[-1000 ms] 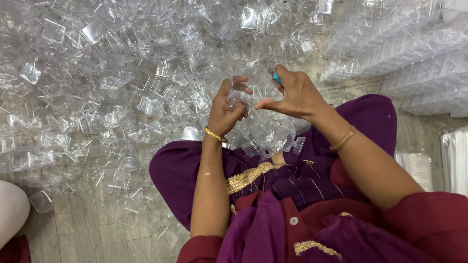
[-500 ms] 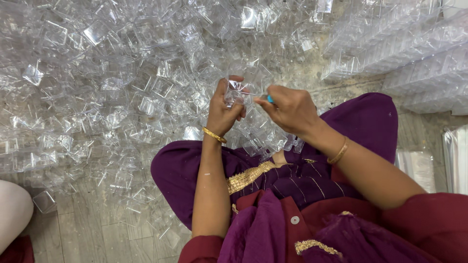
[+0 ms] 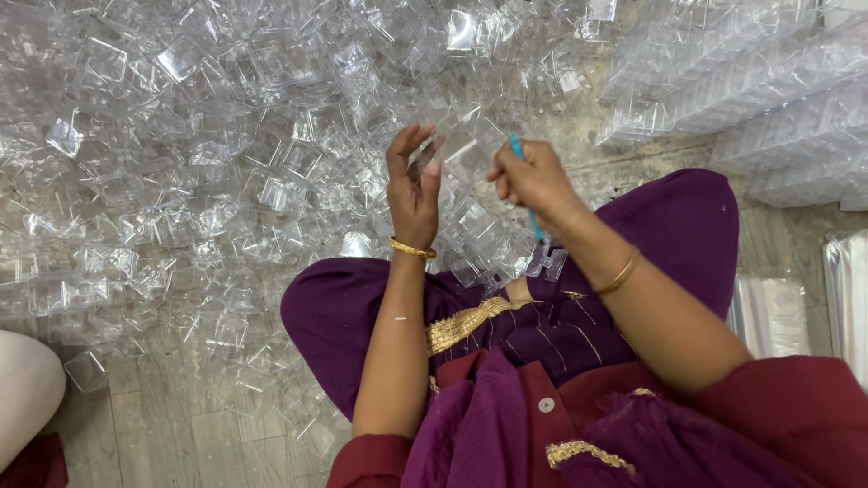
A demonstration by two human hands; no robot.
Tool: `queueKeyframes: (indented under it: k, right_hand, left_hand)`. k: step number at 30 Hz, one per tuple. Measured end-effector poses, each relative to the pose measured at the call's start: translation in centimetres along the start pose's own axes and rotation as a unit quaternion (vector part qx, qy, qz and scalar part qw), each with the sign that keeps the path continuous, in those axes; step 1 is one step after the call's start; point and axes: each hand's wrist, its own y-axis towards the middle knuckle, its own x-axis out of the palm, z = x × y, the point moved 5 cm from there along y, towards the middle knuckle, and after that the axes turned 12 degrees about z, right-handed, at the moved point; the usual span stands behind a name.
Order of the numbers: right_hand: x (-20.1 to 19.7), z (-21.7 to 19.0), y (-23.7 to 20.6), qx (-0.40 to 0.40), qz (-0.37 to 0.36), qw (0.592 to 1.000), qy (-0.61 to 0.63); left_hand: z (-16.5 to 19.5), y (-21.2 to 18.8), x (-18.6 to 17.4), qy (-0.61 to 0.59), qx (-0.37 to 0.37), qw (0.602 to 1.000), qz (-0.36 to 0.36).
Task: The person sits on the floor among piles of clear plastic boxes and trims excess plastic from the box edges using a small blue-handled blade, working on one box at a time on their lap and setting finished boxes aside.
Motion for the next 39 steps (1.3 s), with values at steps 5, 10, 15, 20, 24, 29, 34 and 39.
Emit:
queueKeyframes:
  k: [5, 10, 15, 20, 24, 29, 34, 39]
  right_hand:
    - [2.5, -1.0, -2.7, -0.022, -0.029, 0.999, 0.029]
    - [2.3, -2.6, -6.1, -0.149, -0.007, 0.986, -0.08]
    - [1.4, -2.0, -5.8, -0.133, 0.029, 0.99, -0.047]
    - [2.3, -2.4, -6.6, -0.203, 0.057, 0.974, -0.086]
    - [4.3, -4.0, -11.7, -0.396, 0.058, 0.911, -0.096]
    - [2.3, -4.5, -9.0, -0.282, 0.098, 0.947, -0.119]
    - [2.6, -4.0, -7.8, -0.234, 0.08, 0.959, -0.14]
    - [3.0, -4.7, -10.7, -0.409, 0.051, 0.904, -0.113]
  left_hand:
    - [-2.3, 0.6, -0.9, -0.075, -0.114, 0.985, 0.101]
    - [-3.3, 0.6, -2.1, -0.165, -0.143, 0.958, 0.184]
    - [-3.3, 0.1, -1.3, -0.18, -0.121, 0.962, 0.166]
    - [-3.7, 0.0, -0.9, -0.202, -0.129, 0.955, 0.175]
    - [-4.3, 0.3, -1.2, -0.209, -0.14, 0.947, 0.201]
    - [-4.3, -0.1, -1.6, -0.202, -0.143, 0.949, 0.193]
    - [-4.6, -0.3, -1.2, -0.209, -0.154, 0.948, 0.183]
    - [-5.2, -0.1, -1.4, -0.217, -0.178, 0.944, 0.174]
